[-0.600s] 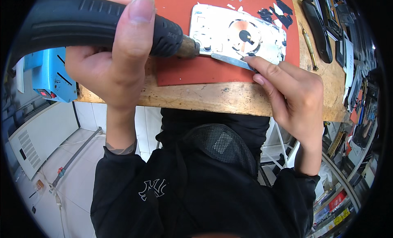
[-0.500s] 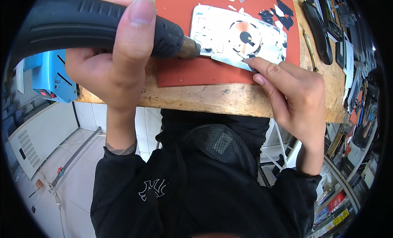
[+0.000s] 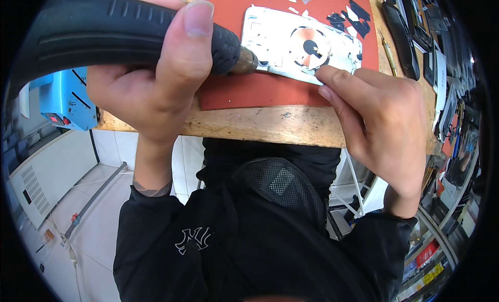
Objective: The person uses a heat gun and a metal pry tool to remove adhesive residue from the back of a smartphone. They then use a small rotary tool to scrape the surface and a screwdriver to remove screws from the device.
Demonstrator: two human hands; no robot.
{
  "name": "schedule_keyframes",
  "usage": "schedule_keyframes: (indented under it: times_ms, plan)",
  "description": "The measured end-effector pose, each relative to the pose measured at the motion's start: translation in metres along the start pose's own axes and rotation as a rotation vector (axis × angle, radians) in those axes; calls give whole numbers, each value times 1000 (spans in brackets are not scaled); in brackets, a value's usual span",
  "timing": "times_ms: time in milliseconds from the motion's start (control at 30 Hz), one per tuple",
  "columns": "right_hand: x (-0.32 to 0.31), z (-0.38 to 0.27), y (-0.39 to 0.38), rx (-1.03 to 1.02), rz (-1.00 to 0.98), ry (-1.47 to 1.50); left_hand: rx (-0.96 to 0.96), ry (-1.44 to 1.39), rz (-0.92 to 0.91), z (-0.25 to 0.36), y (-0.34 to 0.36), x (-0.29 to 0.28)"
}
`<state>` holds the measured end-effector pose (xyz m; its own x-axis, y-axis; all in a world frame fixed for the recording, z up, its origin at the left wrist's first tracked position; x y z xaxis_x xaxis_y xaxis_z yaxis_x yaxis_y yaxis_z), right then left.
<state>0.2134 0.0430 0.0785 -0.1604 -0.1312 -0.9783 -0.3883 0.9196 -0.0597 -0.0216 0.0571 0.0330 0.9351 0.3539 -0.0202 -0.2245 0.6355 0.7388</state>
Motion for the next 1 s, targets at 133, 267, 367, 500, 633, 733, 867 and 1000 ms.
schedule_keyframes:
  times_ms: [133,267,367,500,633,733,867,1000]
  plan:
    - [1,3,9,-61,3,-5,-85,26,-26,4,-1,2]
    - [5,4,10,-76,2,28,-91,56,-21,4,0,3]
    - [7,3,3,-2,-21,56,-35,88,4,3,1,3]
    - [12,2,2,35,-53,75,-30,103,-20,1,0,2]
    - [11,-1,-1,61,-31,93,-16,99,-16,2,0,2]
    - [12,-5,-6,101,-40,90,-24,96,-8,2,-1,3]
    - [18,-8,-11,163,-45,141,-14,88,-36,3,0,4]
    - [25,-7,-17,236,-20,245,-41,75,-16,1,-1,3]
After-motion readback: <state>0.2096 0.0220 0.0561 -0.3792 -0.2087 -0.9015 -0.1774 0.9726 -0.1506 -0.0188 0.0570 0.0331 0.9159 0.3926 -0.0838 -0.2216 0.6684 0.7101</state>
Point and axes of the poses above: each hand's wrist, its own y-axis towards the middle knuckle, its own x-axis out of the palm, z = x × y, the point moved 7 cm from there along y, towards the middle knuckle, and after that the axes turned 13 degrees about x, right-handed, at the moved point
